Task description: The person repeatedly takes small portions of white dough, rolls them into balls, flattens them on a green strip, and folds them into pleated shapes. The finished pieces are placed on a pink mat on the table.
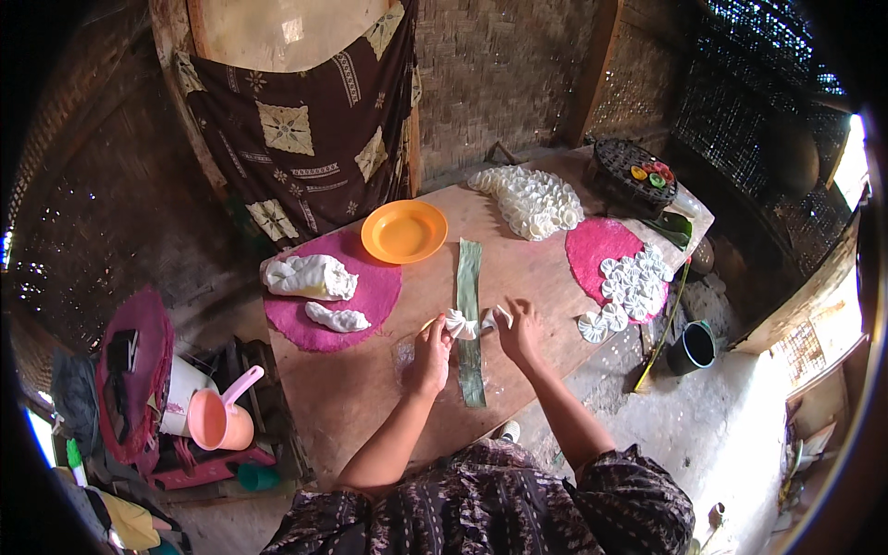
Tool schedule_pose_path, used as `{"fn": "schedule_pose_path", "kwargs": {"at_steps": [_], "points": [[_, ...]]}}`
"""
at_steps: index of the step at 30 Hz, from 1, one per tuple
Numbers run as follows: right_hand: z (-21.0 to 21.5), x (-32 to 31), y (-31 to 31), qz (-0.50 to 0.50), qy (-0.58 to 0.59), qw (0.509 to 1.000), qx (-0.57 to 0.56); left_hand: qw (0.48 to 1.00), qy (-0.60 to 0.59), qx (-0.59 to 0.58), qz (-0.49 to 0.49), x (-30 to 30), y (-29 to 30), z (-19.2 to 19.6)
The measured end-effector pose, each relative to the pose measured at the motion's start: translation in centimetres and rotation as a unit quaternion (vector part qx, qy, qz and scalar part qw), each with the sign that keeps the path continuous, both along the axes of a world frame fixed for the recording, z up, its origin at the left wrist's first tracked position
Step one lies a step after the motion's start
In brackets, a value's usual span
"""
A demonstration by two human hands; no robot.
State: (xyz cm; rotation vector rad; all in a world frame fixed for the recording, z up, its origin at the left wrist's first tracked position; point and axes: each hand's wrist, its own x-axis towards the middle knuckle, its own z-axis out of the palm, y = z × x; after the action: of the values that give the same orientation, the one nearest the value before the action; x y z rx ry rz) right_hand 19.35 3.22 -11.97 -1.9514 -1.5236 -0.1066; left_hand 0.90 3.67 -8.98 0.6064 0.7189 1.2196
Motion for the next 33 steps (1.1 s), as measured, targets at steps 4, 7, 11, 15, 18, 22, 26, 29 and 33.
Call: {"fn": "schedule_pose_path", "kwargs": {"at_steps": [4,7,11,15,18,22,26,29,33], "points": [[1.0,-1.5,-1.8,0.211,0.824,0.503,-0.154,0.992,0.088,0.077,0.052,1.0,-0.8,0.8],[2.8,-2.1,-2.8,0.197,0.851,0.467,-0.137,0.97,0.165,0.162,0.068,1.8,-1.6,1.3],[5.9,-2.6,-4.0,0.161,0.695,0.7,-0.032,0.943,0.24,0.229,0.036,1.8,-2.2,2.4],[10.0,-2.2,-6.7,0.226,0.197,0.947,0.113,0.938,0.191,0.283,-0.05,2.0,-2.9,4.7],[13.6,-0.8,-8.3,0.288,-0.071,0.943,0.15,0.891,0.323,0.31,-0.071,1.7,-3.6,7.2],[16.9,0.4,-9.8,0.316,-0.095,0.941,0.077,0.771,0.441,0.458,-0.039,1.7,-4.5,9.5],[17.0,1.4,-10.6,0.315,0.098,0.943,0.046,0.845,0.33,0.415,-0.07,3.3,-5.7,8.6],[16.4,3.0,-10.7,0.265,0.158,0.949,-0.063,0.904,0.205,0.326,-0.186,4.6,-6.0,6.7],[16.4,5.5,-10.6,0.244,0.252,0.901,-0.254,0.94,0.119,0.076,-0.311,6.3,-6.5,4.4]]}}
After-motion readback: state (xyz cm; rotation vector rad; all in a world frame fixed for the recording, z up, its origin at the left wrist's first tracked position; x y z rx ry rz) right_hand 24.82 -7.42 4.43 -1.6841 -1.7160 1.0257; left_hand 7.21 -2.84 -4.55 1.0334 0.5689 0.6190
